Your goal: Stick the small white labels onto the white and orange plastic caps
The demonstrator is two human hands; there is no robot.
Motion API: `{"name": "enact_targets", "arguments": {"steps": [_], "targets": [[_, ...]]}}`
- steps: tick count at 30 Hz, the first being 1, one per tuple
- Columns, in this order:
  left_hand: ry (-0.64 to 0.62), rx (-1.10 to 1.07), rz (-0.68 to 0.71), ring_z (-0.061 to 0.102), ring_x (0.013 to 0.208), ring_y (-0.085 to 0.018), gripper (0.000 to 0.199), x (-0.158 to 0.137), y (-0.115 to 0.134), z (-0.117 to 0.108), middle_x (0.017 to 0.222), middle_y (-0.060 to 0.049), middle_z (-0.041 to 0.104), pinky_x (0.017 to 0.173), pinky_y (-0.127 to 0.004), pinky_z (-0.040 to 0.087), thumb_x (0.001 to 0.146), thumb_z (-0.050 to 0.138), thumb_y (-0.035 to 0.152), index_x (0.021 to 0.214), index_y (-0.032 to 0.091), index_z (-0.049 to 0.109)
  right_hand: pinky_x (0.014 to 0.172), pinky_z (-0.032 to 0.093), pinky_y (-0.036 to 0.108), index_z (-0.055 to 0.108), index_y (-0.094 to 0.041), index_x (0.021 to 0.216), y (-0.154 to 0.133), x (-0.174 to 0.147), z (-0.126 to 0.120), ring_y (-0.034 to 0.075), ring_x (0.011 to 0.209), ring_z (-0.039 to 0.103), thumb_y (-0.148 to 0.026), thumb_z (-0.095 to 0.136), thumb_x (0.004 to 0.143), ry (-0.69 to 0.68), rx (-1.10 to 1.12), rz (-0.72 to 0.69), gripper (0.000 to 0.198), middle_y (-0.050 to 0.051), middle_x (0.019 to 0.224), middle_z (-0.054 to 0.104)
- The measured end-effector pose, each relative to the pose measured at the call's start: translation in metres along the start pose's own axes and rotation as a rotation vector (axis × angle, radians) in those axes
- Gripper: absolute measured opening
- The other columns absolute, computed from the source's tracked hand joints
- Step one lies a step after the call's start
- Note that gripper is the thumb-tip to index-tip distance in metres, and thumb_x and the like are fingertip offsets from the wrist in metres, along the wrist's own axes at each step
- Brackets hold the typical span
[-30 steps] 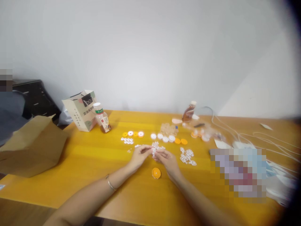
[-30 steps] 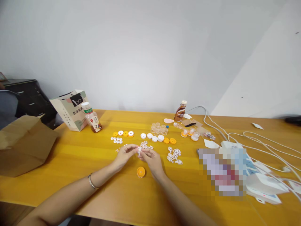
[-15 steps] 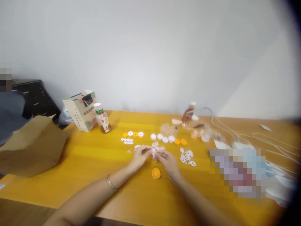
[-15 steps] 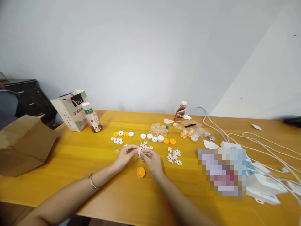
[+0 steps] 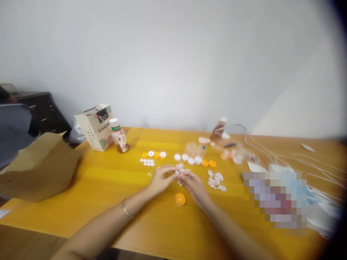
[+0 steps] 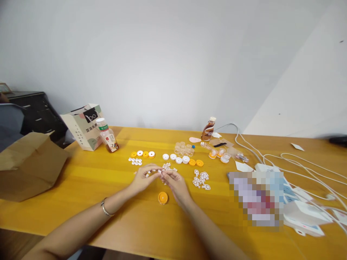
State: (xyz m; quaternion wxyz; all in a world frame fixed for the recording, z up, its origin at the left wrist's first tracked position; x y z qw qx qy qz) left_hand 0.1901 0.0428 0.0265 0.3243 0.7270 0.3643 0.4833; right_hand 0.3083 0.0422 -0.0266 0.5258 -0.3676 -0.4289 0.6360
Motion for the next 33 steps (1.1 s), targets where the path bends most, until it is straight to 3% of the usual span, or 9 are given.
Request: {"name": "enact_targets", "arguments": {"steps": [4,7,12,15,20,27,33], "targets": [[-0.053,0.003,0.002,0.056,0.091,-0.018,0.024,-0.001,0.003,0.005,0.096,-0.006,0.064,0.085,-0.029,0.041,0.078,0.054,0.027,0.099,0.020,0.063,0.062,0.043,0.025,0.062,-0.020,0.072,-0.003,0.001,-0.001,0.012,0.062,0.055,-0.030,0.074,0.057,-0.026,0.043,0.024,0.022,0.000,0.069,0.064],[-0.067,0.046,0.003,0.054,0.094,-0.018,0.028,-0.002,-0.002,0.007,0.100,-0.006,0.061,0.086,-0.030,0.039,0.078,0.054,0.028,0.104,0.021,0.060,0.055,0.040,0.023,0.062,-0.021,0.080,-0.010,0.005,-0.018,0.012,0.059,0.052,-0.031,0.075,0.054,0.109,0.005,-0.041,0.030,-0.001,0.067,0.062],[-0.232,0.366,0.063,0.053,0.084,-0.018,0.024,-0.005,-0.015,0.028,0.088,-0.005,0.060,0.078,-0.028,0.038,0.074,0.058,0.035,0.092,0.020,0.063,0.052,0.038,0.024,0.064,-0.021,0.082,-0.012,0.008,-0.039,0.011,0.054,0.048,-0.032,0.075,0.052,0.262,-0.017,-0.083,0.033,-0.002,0.063,0.060],[-0.294,0.554,0.129,0.052,0.084,-0.019,0.027,-0.009,-0.018,0.040,0.088,-0.005,0.059,0.075,-0.028,0.037,0.073,0.059,0.038,0.092,0.020,0.062,0.059,0.040,0.025,0.064,-0.021,0.076,-0.008,0.007,-0.038,0.012,0.058,0.051,-0.031,0.075,0.051,0.273,0.007,-0.067,0.030,-0.002,0.064,0.061],[-0.310,0.708,0.207,0.051,0.085,-0.019,0.019,-0.012,-0.016,0.048,0.086,-0.005,0.060,0.078,-0.032,0.032,0.083,0.045,0.028,0.087,0.021,0.062,0.059,0.040,0.025,0.064,-0.020,0.076,-0.004,0.007,-0.033,0.011,0.057,0.051,-0.029,0.075,0.051,0.245,0.011,-0.047,0.028,-0.003,0.061,0.060],[-0.229,0.589,0.129,0.053,0.082,-0.018,0.015,-0.009,-0.022,0.040,0.083,-0.004,0.062,0.078,-0.030,0.031,0.081,0.047,0.023,0.083,0.020,0.062,0.059,0.042,0.026,0.063,-0.019,0.078,-0.003,0.009,-0.037,0.012,0.057,0.053,-0.033,0.075,0.052,0.248,-0.048,-0.066,0.031,-0.002,0.061,0.061],[-0.171,0.393,0.046,0.054,0.075,-0.016,0.014,-0.005,-0.030,0.035,0.078,-0.003,0.063,0.074,-0.028,0.036,0.077,0.055,0.029,0.075,0.020,0.066,0.058,0.043,0.026,0.063,-0.019,0.080,-0.003,0.010,-0.038,0.013,0.057,0.055,-0.035,0.073,0.054,0.240,-0.101,-0.089,0.032,-0.001,0.062,0.062]]}}
Point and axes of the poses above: each hand's wrist, its own x-axis towards the middle knuckle, its own z-axis out of the palm, y = z × x, the point moved 8 cm from there along x, towards the middle knuckle
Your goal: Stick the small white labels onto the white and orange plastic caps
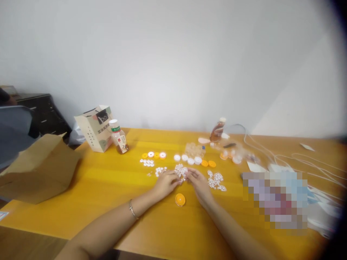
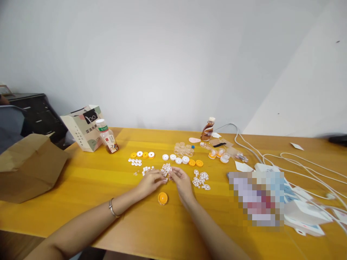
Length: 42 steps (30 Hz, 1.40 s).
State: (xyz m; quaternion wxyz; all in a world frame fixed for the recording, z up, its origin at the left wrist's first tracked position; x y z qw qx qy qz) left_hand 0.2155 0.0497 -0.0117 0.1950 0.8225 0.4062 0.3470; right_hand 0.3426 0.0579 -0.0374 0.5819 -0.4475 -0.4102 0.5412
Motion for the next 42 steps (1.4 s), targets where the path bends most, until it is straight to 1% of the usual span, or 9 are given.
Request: {"name": "enact_targets", "arguments": {"steps": [5,11,14,16,18,24,33,39,42], "targets": [[0.085,-0.192,-0.045,0.055,0.076,-0.016,0.016,0.000,-0.005,-0.010,0.080,-0.005,0.063,0.073,-0.026,0.040,0.076,0.057,0.030,0.077,0.019,0.068,0.060,0.046,0.027,0.061,-0.019,0.083,-0.001,-0.001,-0.001,0.014,0.060,0.058,-0.035,0.073,0.055,-0.001,-0.003,-0.002,0.034,-0.001,0.065,0.063],[0.217,-0.411,-0.177,0.059,0.071,-0.016,0.018,-0.003,-0.014,-0.027,0.077,-0.005,0.066,0.068,-0.026,0.045,0.073,0.059,0.031,0.079,0.018,0.068,0.067,0.049,0.029,0.061,-0.020,0.088,0.000,-0.004,0.004,0.015,0.064,0.061,-0.033,0.073,0.056,-0.037,0.032,0.031,0.036,0.000,0.068,0.064],[0.221,-0.587,-0.276,0.061,0.070,-0.017,0.020,-0.004,-0.020,-0.024,0.076,-0.006,0.067,0.069,-0.027,0.048,0.068,0.063,0.032,0.078,0.014,0.066,0.069,0.050,0.031,0.062,-0.020,0.089,0.002,-0.007,0.010,0.016,0.066,0.062,-0.034,0.073,0.056,-0.073,0.046,0.039,0.037,0.000,0.070,0.065],[0.196,-0.666,-0.305,0.062,0.067,-0.017,0.022,-0.004,-0.020,-0.020,0.072,-0.006,0.067,0.068,-0.027,0.049,0.066,0.064,0.031,0.078,0.013,0.064,0.070,0.050,0.032,0.062,-0.020,0.088,0.003,-0.008,0.015,0.016,0.066,0.062,-0.034,0.073,0.056,-0.104,0.050,0.048,0.036,0.001,0.071,0.066],[0.184,-0.666,-0.300,0.062,0.067,-0.016,0.020,-0.004,-0.018,-0.019,0.072,-0.005,0.067,0.068,-0.027,0.048,0.066,0.064,0.031,0.077,0.013,0.064,0.069,0.050,0.032,0.063,-0.020,0.087,0.005,-0.010,0.019,0.015,0.065,0.062,-0.033,0.073,0.056,-0.130,0.061,0.060,0.035,0.001,0.072,0.067],[0.249,-0.572,-0.251,0.057,0.071,-0.015,0.016,-0.003,-0.018,-0.026,0.073,-0.004,0.064,0.067,-0.023,0.044,0.067,0.064,0.031,0.070,0.015,0.066,0.069,0.050,0.031,0.063,-0.020,0.087,0.011,-0.011,0.020,0.014,0.065,0.062,-0.029,0.075,0.054,-0.149,0.097,0.104,0.037,0.000,0.073,0.066],[0.234,-0.728,-0.369,0.057,0.074,-0.016,0.019,-0.007,-0.025,-0.014,0.075,-0.004,0.064,0.072,-0.025,0.042,0.068,0.063,0.032,0.072,0.014,0.065,0.070,0.049,0.029,0.062,-0.021,0.089,0.010,-0.013,0.023,0.013,0.066,0.062,-0.025,0.075,0.055,-0.169,0.101,0.111,0.037,-0.001,0.074,0.064],[0.242,-0.864,-0.416,0.055,0.073,-0.015,0.022,-0.010,-0.028,-0.005,0.076,-0.004,0.064,0.073,-0.025,0.041,0.067,0.063,0.034,0.074,0.013,0.064,0.070,0.049,0.028,0.062,-0.021,0.087,0.008,-0.014,0.025,0.011,0.064,0.060,-0.024,0.074,0.057,-0.162,0.105,0.098,0.033,-0.002,0.072,0.063],[0.244,-0.871,-0.428,0.055,0.074,-0.015,0.022,-0.011,-0.027,-0.005,0.076,-0.004,0.064,0.074,-0.025,0.040,0.067,0.063,0.034,0.073,0.012,0.064,0.069,0.049,0.028,0.061,-0.020,0.087,0.008,-0.014,0.025,0.012,0.064,0.060,-0.025,0.075,0.057,-0.169,0.108,0.084,0.034,-0.002,0.072,0.063]]}}
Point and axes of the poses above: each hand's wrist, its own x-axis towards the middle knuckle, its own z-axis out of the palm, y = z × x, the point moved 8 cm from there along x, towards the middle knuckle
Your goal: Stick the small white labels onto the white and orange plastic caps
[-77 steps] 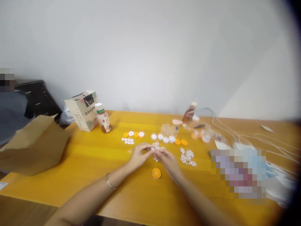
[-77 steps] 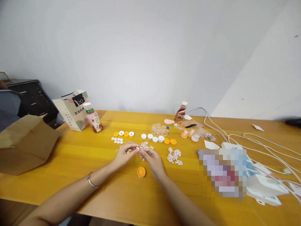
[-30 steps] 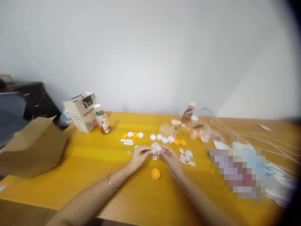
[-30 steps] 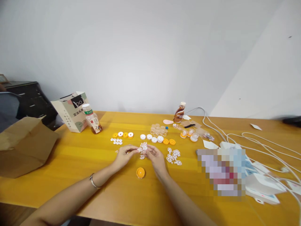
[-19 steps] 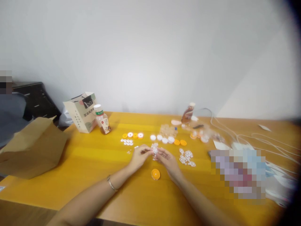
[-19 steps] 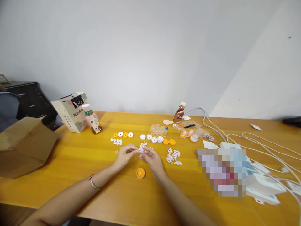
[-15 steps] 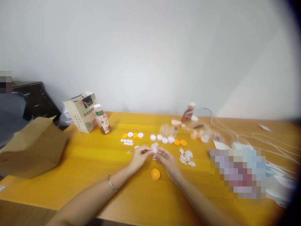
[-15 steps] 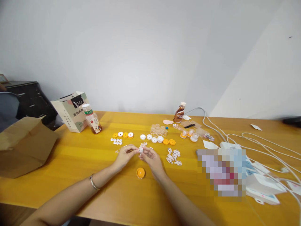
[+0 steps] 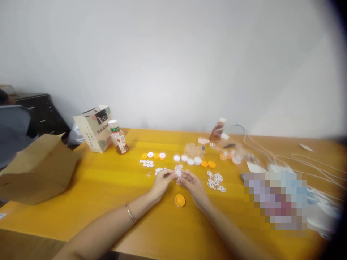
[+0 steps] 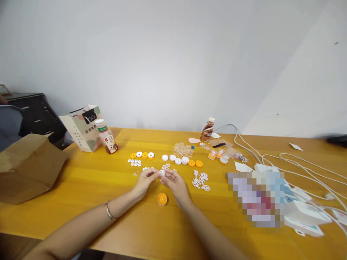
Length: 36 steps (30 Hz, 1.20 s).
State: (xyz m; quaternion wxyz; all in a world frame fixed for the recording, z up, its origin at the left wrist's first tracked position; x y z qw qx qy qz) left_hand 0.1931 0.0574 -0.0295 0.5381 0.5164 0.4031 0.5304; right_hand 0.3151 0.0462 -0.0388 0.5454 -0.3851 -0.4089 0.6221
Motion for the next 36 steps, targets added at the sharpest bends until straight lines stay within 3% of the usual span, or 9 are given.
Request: {"name": "enact_targets", "arguments": {"steps": [15,29,36], "targets": [[0.068,-0.011,0.001,0.053,0.069,-0.013,0.019,-0.0003,-0.0011,-0.0035,0.070,-0.001,0.060,0.068,-0.023,0.040,0.063,0.067,0.029,0.069,0.013,0.059,0.068,0.049,0.030,0.060,-0.019,0.085,-0.0014,-0.0005,-0.0024,0.014,0.062,0.062,-0.029,0.073,0.059,0.017,-0.076,-0.016,0.031,-0.001,0.068,0.065],[-0.007,0.027,0.023,0.057,0.080,-0.016,0.023,0.0009,0.0037,0.0011,0.085,-0.006,0.064,0.076,-0.026,0.043,0.067,0.065,0.030,0.083,0.014,0.063,0.066,0.049,0.031,0.062,-0.018,0.084,-0.0066,-0.0024,0.0000,0.015,0.062,0.061,-0.035,0.071,0.060,0.011,-0.154,-0.039,0.031,0.002,0.071,0.066],[0.023,0.131,0.037,0.059,0.072,-0.016,0.022,0.0027,0.0027,-0.0019,0.078,-0.007,0.066,0.070,-0.026,0.046,0.066,0.065,0.031,0.078,0.012,0.065,0.063,0.048,0.030,0.063,-0.018,0.077,-0.0073,-0.0015,0.0005,0.014,0.058,0.060,-0.038,0.071,0.058,-0.005,-0.175,-0.062,0.029,0.001,0.064,0.065]]}}
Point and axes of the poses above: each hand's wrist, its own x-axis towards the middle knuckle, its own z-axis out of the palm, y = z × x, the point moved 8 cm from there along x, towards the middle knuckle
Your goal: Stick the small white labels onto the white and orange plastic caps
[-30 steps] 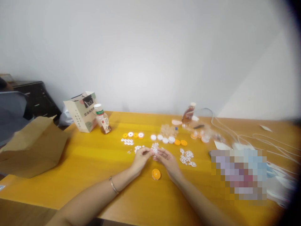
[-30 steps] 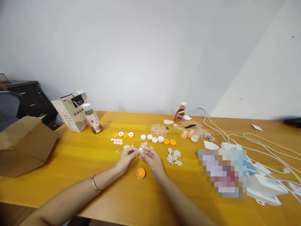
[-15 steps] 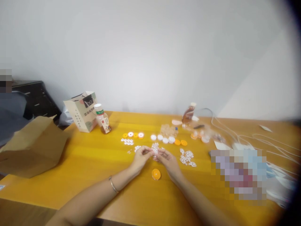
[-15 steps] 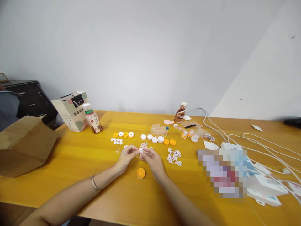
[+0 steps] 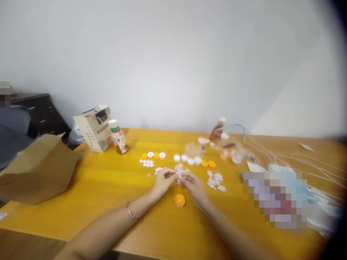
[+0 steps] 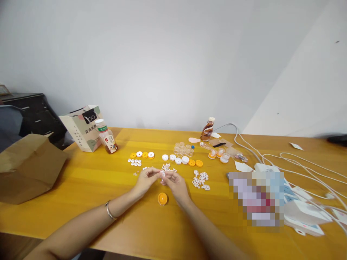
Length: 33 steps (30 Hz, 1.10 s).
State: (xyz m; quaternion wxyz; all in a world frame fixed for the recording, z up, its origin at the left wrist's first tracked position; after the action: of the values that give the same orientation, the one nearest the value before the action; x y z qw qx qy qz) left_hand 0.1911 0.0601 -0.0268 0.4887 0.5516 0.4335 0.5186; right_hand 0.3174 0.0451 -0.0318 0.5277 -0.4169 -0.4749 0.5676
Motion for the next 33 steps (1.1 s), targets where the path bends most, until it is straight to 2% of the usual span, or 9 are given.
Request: {"name": "enact_targets", "arguments": {"steps": [4,7,10,11,15,18,22,25,33], "targets": [[0.001,0.018,0.009,0.060,0.070,-0.016,0.023,0.000,0.000,0.000,0.077,-0.006,0.066,0.069,-0.025,0.046,0.065,0.066,0.032,0.077,0.012,0.065,0.063,0.048,0.030,0.060,-0.017,0.077,0.001,0.001,0.003,0.014,0.058,0.060,-0.038,0.069,0.060,-0.029,-0.033,0.000,0.028,0.001,0.065,0.064],[0.002,0.030,0.016,0.060,0.072,-0.016,0.024,0.000,0.002,-0.003,0.078,-0.006,0.067,0.071,-0.025,0.046,0.065,0.065,0.034,0.077,0.012,0.065,0.066,0.048,0.031,0.056,-0.019,0.088,-0.005,0.001,0.003,0.015,0.063,0.060,-0.038,0.066,0.064,-0.041,-0.093,-0.014,0.033,0.001,0.072,0.062],[0.029,0.014,0.032,0.059,0.073,-0.016,0.024,0.001,0.007,-0.010,0.079,-0.006,0.066,0.071,-0.025,0.046,0.067,0.064,0.034,0.079,0.013,0.064,0.066,0.046,0.029,0.048,-0.024,0.101,-0.024,-0.003,-0.004,0.014,0.067,0.058,-0.038,0.063,0.067,-0.036,-0.271,-0.079,0.040,0.000,0.083,0.059],[0.033,0.003,0.034,0.059,0.073,-0.015,0.024,0.001,0.009,-0.013,0.079,-0.006,0.066,0.071,-0.024,0.045,0.067,0.064,0.033,0.079,0.013,0.064,0.062,0.044,0.027,0.049,-0.023,0.098,-0.030,-0.006,-0.004,0.013,0.064,0.056,-0.038,0.063,0.067,-0.061,-0.385,-0.097,0.037,-0.001,0.078,0.056],[-0.041,-0.026,0.017,0.059,0.071,-0.014,0.024,0.003,0.012,-0.015,0.078,-0.006,0.065,0.070,-0.024,0.045,0.067,0.065,0.032,0.080,0.013,0.062,0.051,0.035,0.022,0.053,-0.023,0.088,-0.035,-0.026,0.013,0.010,0.055,0.045,-0.036,0.073,0.054,-0.424,-0.796,-0.096,0.042,-0.006,0.064,0.048],[-0.125,0.000,0.028,0.059,0.073,-0.014,0.026,0.002,0.014,-0.010,0.080,-0.007,0.065,0.072,-0.025,0.045,0.066,0.066,0.032,0.083,0.013,0.063,0.053,0.034,0.021,0.052,-0.023,0.085,-0.029,-0.036,0.021,0.011,0.058,0.044,-0.031,0.074,0.051,-0.541,-0.922,-0.111,0.041,-0.006,0.066,0.049],[-0.306,0.142,0.100,0.060,0.074,-0.016,0.028,-0.008,0.024,0.006,0.085,-0.008,0.066,0.070,-0.025,0.046,0.070,0.062,0.032,0.091,0.014,0.064,0.051,0.032,0.021,0.051,-0.021,0.082,-0.019,-0.034,0.026,0.010,0.056,0.043,-0.024,0.064,0.063,-0.552,-0.938,-0.112,0.023,-0.005,0.064,0.050],[-0.441,0.275,0.178,0.060,0.073,-0.015,0.024,-0.018,0.031,0.016,0.083,-0.007,0.067,0.070,-0.025,0.046,0.074,0.058,0.032,0.089,0.015,0.066,0.051,0.032,0.021,0.051,-0.020,0.085,-0.018,-0.029,0.025,0.010,0.055,0.043,-0.022,0.060,0.065,-0.525,-0.920,-0.139,0.022,-0.005,0.063,0.048],[-0.542,0.391,0.223,0.061,0.071,-0.014,0.021,-0.025,0.030,0.023,0.079,-0.006,0.067,0.068,-0.023,0.047,0.076,0.055,0.030,0.087,0.016,0.065,0.049,0.033,0.019,0.054,-0.020,0.080,-0.019,-0.026,0.023,0.010,0.054,0.044,-0.020,0.060,0.065,-0.499,-0.883,-0.140,0.016,-0.005,0.060,0.049]]}}
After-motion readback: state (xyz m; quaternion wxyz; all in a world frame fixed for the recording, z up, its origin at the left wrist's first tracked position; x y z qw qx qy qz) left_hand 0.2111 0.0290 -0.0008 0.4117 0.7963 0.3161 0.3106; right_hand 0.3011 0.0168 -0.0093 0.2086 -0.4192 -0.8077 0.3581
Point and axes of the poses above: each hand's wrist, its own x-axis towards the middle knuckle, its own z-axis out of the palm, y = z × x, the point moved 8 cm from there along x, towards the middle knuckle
